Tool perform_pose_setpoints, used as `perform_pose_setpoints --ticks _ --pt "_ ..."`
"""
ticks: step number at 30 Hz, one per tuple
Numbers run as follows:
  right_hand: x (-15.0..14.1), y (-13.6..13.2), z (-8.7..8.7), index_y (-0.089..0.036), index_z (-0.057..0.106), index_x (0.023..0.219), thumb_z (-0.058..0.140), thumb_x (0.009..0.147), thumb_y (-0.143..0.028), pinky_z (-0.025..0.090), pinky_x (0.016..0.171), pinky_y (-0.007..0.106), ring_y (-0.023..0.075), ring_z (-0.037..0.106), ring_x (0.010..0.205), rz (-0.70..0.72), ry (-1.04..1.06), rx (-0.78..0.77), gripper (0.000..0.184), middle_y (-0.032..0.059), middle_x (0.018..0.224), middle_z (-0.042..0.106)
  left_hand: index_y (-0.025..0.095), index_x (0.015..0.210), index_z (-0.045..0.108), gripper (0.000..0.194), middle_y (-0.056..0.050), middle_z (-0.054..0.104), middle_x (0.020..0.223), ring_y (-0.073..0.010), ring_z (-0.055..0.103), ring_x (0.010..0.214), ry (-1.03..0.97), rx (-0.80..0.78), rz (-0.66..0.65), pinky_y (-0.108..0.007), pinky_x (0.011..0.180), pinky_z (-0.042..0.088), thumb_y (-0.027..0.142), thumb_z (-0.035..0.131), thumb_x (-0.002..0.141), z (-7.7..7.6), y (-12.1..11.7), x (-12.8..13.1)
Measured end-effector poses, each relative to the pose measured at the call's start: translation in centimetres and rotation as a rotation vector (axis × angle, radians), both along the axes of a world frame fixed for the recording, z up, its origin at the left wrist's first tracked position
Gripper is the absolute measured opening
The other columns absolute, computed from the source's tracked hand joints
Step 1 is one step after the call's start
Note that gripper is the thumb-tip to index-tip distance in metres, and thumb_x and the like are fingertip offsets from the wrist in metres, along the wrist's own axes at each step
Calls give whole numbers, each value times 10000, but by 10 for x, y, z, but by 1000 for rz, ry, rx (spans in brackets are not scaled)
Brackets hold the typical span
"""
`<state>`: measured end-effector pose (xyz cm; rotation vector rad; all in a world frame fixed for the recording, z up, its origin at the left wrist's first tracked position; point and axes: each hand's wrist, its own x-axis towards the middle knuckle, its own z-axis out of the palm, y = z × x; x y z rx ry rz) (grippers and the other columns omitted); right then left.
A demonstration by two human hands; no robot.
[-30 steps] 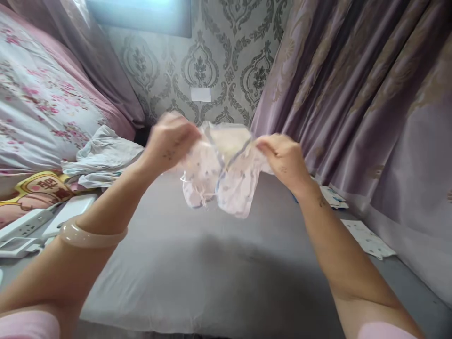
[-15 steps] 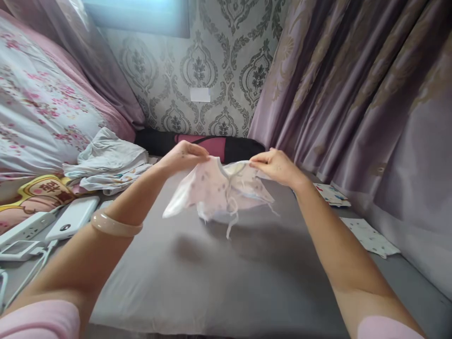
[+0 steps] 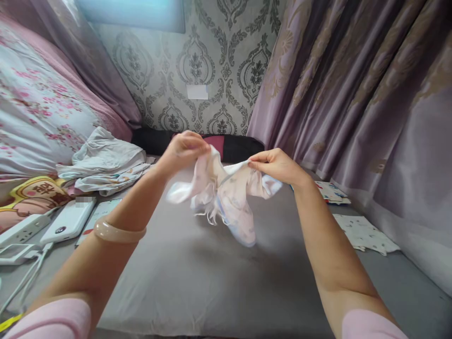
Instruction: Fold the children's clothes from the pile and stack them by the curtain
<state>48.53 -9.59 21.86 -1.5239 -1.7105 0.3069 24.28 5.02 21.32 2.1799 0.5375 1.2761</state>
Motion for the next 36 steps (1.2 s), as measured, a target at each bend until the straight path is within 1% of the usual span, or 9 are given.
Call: perform_pose_setpoints --ticks 4,6,9,14,17,20,27,32,36 --pt "2 0 -2 -245 785 882 708 749 -522 524 673 322 206 677 762 36 48 -30 317 21 837 757 164 775 743 313 -69 709 759 -202 657 736 -15 -222 -102 -307 645 528 465 744 692 0 -2 -1" --pt "6 3 -5 -222 781 892 696 762 -518 525 666 316 206 677 753 41 57 -41 334 27 826 753 151 755 730 300 -54 687 712 -187 637 691 -80 -234 -48 -287 610 511 443 744 687 -1 -2 1" --pt "13 11 -11 -188 769 863 662 799 -493 516 661 304 196 667 736 -78 63 81 330 34 795 742 145 769 707 273 -34 644 653 -159 594 627 -223 -250 71 -260 556 476 415 699 723 -2 -1 5" --pt "16 22 -16 -173 741 900 624 839 -463 509 703 316 199 665 759 -161 56 239 319 57 845 742 171 773 643 186 3 551 595 -106 485 519 -218 -241 160 -222 477 387 353 614 798 -8 5 12" --pt "9 23 -15 -172 731 918 606 857 -470 499 698 318 195 652 730 -247 -9 299 329 57 813 729 197 772 595 156 35 474 566 -91 428 491 -220 -154 262 -217 483 366 336 572 840 -15 10 13" --pt "0 20 -12 -181 717 954 545 904 -481 486 714 317 190 636 732 -310 -94 356 350 53 806 711 213 820 589 152 34 474 600 -111 477 573 -208 2 364 -229 569 409 345 542 878 -19 11 10" --pt "-7 8 -13 -248 674 1055 383 990 -495 457 854 329 221 602 984 -416 -307 533 387 75 1005 662 221 933 632 209 -29 589 803 -172 569 801 -113 343 551 -278 750 459 362 478 935 -11 -19 -1" --pt "-16 -28 -11 -273 697 1054 441 968 -513 470 806 324 221 619 951 -415 -338 508 362 61 980 665 232 999 684 262 -41 622 838 -153 587 768 -9 544 630 -259 702 452 367 463 955 -4 -46 -32" --pt "-29 -69 3 -302 738 943 544 904 -553 496 709 331 215 644 827 -339 -257 461 319 42 842 698 261 997 712 187 -16 630 808 -134 560 722 21 625 584 -261 704 450 335 570 902 9 -75 -65"
